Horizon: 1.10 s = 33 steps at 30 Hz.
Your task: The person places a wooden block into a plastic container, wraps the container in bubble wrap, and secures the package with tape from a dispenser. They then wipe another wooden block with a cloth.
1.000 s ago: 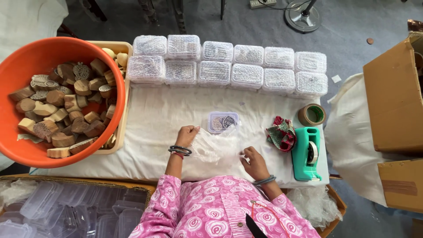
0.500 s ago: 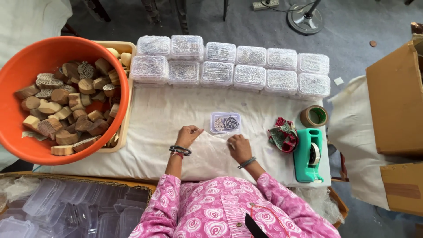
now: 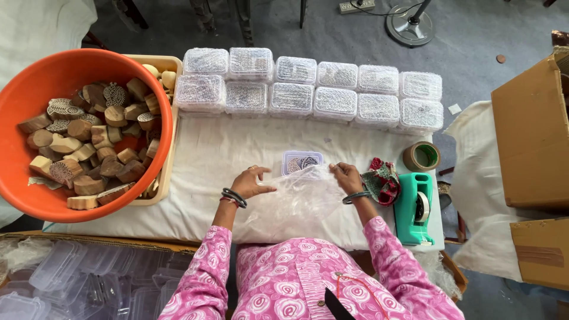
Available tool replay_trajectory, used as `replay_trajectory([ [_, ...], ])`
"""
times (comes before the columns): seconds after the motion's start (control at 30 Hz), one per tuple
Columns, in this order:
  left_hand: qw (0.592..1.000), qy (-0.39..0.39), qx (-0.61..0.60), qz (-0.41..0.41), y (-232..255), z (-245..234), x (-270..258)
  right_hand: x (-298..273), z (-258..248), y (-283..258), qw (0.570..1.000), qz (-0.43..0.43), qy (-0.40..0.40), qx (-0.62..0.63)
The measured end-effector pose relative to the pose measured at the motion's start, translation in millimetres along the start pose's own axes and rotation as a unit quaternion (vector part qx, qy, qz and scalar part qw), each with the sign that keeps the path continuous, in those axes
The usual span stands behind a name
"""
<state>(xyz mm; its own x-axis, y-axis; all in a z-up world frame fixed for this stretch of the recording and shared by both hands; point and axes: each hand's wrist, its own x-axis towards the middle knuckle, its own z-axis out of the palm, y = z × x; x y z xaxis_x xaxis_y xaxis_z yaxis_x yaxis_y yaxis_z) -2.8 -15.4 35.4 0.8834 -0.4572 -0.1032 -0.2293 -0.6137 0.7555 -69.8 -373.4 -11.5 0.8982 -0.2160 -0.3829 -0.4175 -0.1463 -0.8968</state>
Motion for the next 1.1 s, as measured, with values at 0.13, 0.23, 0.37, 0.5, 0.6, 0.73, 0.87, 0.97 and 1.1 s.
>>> replay_trajectory([
  [0.13,0.999,0.01,0.028,-0.037,-32.3,35.1,21.6,16.9,-24.3,-8.8,0.993,0.014,0.04,-0.113],
  [0.23,0.993,0.09,0.006,-0.072,-38.5,51.6,43.9,38.8,-42.2,6.2,0.979,-0.015,0.073,-0.189],
  [0.37,0.981,0.14,-0.026,-0.134,-32.0,64.3,69.1,47.9,-44.2,26.5,0.937,-0.147,0.154,-0.277],
  [0.5,0.967,0.184,-0.036,-0.171,-18.0,72.4,79.2,-3.6,-17.0,-23.2,0.876,-0.194,0.205,-0.391],
  [0.6,0.97,0.217,0.01,-0.108,-17.7,74.7,75.5,-33.8,0.8,-52.8,0.867,-0.219,0.105,-0.436],
  [0.73,0.955,0.266,0.131,-0.015,11.2,47.2,59.0,-31.1,-2.2,-26.0,0.845,-0.079,0.045,-0.528],
  [0.87,0.973,0.092,0.15,-0.151,12.0,36.1,47.5,-21.4,-16.4,-5.9,0.845,-0.024,0.025,-0.534],
  [0.97,0.96,-0.008,-0.084,-0.268,-2.5,42.1,58.3,-4.9,-23.2,-23.9,0.852,-0.014,0.03,-0.523],
  [1.1,0.804,-0.031,-0.517,-0.292,24.5,27.7,72.5,39.9,-30.1,-31.3,0.933,0.124,-0.006,-0.338],
])
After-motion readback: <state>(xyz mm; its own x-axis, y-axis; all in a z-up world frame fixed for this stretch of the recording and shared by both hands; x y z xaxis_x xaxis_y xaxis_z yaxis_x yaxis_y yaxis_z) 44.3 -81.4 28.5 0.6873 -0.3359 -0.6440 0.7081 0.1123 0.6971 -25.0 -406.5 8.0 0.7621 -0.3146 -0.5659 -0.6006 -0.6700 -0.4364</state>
